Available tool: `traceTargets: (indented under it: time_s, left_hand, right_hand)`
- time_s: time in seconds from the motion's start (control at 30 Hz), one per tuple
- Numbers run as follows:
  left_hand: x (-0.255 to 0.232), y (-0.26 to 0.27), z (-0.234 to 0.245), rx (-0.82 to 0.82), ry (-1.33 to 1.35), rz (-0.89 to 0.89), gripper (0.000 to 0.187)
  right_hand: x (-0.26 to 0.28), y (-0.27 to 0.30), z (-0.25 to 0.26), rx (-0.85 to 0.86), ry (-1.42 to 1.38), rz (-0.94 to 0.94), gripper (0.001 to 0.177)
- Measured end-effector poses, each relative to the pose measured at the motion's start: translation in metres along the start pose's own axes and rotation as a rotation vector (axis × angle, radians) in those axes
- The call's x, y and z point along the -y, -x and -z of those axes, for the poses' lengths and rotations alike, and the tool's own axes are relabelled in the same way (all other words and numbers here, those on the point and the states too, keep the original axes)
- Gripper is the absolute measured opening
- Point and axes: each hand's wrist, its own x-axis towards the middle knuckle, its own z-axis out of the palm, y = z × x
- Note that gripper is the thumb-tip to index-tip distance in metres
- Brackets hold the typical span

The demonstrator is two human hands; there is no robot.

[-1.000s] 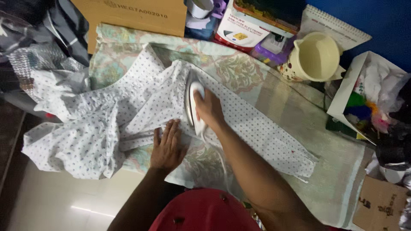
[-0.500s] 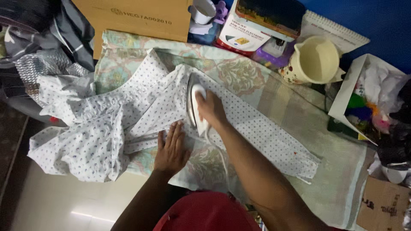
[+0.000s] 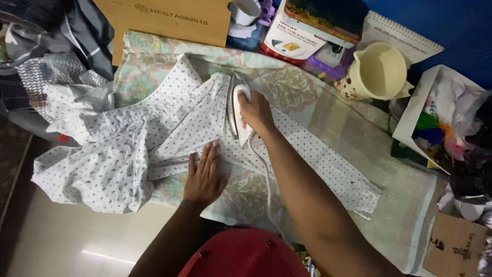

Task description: The person irons a white patterned shirt on a table, smoothing the fabric and moving the iron over the body and sleeves. The shirt is repositioned several times to access different areas, and the iron is set aside between passes.

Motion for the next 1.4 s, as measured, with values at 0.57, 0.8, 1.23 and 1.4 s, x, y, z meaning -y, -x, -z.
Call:
traceTargets:
  time_s: [0.57, 0.8, 1.23, 1.4]
  left_hand:
    - [0.004, 0.001, -0.001, -0.114, 0.025, -0.042, 0.056]
    - [0.004, -0.004, -0.001, 0.007, 0.024, 0.011, 0.063]
    - [0.006, -0.002, 0.002, -0.014, 0.041, -0.001, 0.065]
    - [0.008, -0.002, -0.001, 0.013, 0.074, 0.013, 0.068]
  right_hand:
    - [-0.022, 0.006, -0.001, 0.019, 0.155, -0.065, 0.049]
    - [-0.029, 0.033, 0.075, 0.091, 0.369, 0.062, 0.046]
    - [-0.041, 0.031, 0.093, 0.333, 0.459, -0.017, 0.040]
    - [-0.054, 0.076, 0.098, 0.584, 0.693, 0.342, 0.042]
